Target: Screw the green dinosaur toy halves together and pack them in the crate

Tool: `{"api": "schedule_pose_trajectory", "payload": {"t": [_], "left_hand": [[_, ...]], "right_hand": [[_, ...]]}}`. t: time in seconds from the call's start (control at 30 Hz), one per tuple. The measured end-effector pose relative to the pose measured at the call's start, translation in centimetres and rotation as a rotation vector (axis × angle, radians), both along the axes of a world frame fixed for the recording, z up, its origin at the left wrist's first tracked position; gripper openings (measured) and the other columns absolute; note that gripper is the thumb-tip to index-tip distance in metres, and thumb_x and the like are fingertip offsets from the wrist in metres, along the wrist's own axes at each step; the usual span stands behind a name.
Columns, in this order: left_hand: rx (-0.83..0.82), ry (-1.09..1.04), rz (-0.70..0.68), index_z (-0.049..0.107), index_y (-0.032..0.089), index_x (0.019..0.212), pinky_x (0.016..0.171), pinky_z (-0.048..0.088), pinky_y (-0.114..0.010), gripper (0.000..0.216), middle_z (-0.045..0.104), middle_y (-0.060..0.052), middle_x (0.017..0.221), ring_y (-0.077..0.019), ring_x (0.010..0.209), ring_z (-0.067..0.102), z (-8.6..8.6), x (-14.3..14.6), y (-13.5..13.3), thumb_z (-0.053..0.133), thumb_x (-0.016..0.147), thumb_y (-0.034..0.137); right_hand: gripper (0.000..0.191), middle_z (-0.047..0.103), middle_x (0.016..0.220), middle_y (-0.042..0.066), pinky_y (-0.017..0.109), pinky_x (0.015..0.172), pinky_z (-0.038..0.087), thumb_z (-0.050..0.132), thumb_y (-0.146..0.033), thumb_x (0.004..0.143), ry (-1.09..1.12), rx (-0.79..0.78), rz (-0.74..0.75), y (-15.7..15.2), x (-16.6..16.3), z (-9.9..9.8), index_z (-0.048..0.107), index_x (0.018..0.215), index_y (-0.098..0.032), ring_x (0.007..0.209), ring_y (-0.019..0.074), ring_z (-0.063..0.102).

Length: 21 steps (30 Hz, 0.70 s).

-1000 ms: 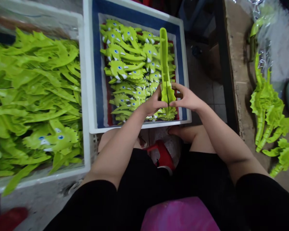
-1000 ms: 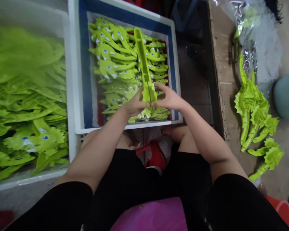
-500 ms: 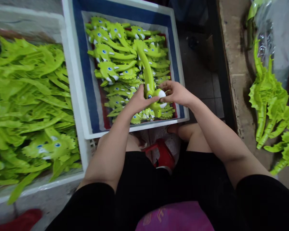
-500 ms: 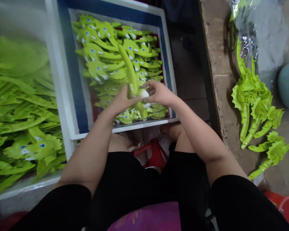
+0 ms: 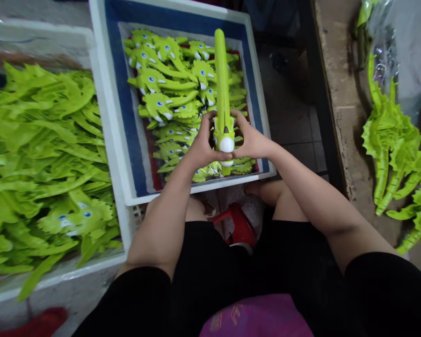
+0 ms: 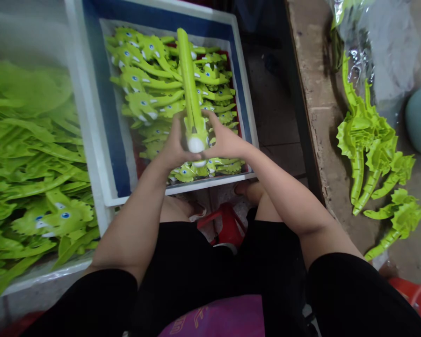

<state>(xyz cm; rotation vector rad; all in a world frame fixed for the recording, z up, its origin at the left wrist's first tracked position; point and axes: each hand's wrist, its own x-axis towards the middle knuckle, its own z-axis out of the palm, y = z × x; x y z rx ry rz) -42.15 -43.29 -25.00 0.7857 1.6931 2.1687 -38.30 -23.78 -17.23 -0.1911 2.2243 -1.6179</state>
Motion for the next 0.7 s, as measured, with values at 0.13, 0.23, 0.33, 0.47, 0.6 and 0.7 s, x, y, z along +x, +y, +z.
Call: {"api": "schedule_pose_trajectory", "payload": {"t": [0.13,0.23,0.33,0.47,0.6,0.7], "left_hand": [[0.179,-0.300,0.050,0.051,0.033,0.143,0.105,0.065,-0.047,0.105,0.072,-0.010,0.132,-0.0395,0.138,0.070,1.0,1.2,0.7,0.095,0.063,0.084],[0.149,-0.294,0.054,0.056,0.030,0.140,0.107,0.064,-0.046,0.107,0.074,-0.011,0.131,-0.0398,0.137,0.071,1.4,0.8,0.6,0.102,0.056,0.077],[0.114,-0.171,0.037,0.060,0.028,0.143,0.121,0.057,-0.049,0.119,0.072,-0.013,0.146,-0.0428,0.145,0.066,1.7,0.2,0.2,0.110,0.044,0.069],[0.206,-0.291,0.101,0.066,0.029,0.138,0.107,0.063,-0.043,0.098,0.076,-0.009,0.134,-0.0366,0.130,0.074,1.9,1.1,0.5,0.104,0.059,0.073],[0.220,-0.369,0.096,0.070,0.028,0.131,0.090,0.063,-0.035,0.093,0.078,-0.005,0.118,-0.0295,0.112,0.077,2.2,1.4,0.6,0.104,0.058,0.074],[0.195,-0.295,0.063,0.074,0.025,0.128,0.095,0.062,-0.033,0.100,0.079,-0.006,0.121,-0.0297,0.117,0.075,2.6,1.0,0.7,0.110,0.045,0.068]], "right_hand": [[0.128,0.062,0.142,0.011,0.052,0.115,0.062,0.104,-0.069,0.051,-0.148,-0.282,-0.237,-1.9,0.5,0.5,0.034,0.152,-0.033,0.128,0.0349,0.067],[0.127,0.066,0.132,0.010,0.056,0.116,0.061,0.108,-0.060,0.049,-0.186,-0.234,-0.193,-1.6,0.3,1.3,0.036,0.149,-0.031,0.123,0.0354,0.069],[0.132,0.066,0.135,0.010,0.059,0.122,0.057,0.111,-0.056,0.045,-0.126,-0.169,-0.155,-1.6,0.4,1.8,0.036,0.150,-0.031,0.125,0.0354,0.068],[0.129,0.062,0.146,0.009,0.053,0.120,0.060,0.106,-0.063,0.049,-0.197,-0.391,-0.288,-3.2,1.1,1.5,0.032,0.151,-0.037,0.134,0.0348,0.066],[0.125,0.065,0.143,0.009,0.054,0.122,0.059,0.107,-0.055,0.052,-0.256,-0.362,-0.252,-3.0,1.0,1.9,0.031,0.149,-0.034,0.134,0.0355,0.066],[0.122,0.067,0.139,0.009,0.055,0.127,0.054,0.108,-0.048,0.052,-0.186,-0.278,-0.173,-2.5,0.8,2.2,0.035,0.148,-0.032,0.137,0.0362,0.065]]}}
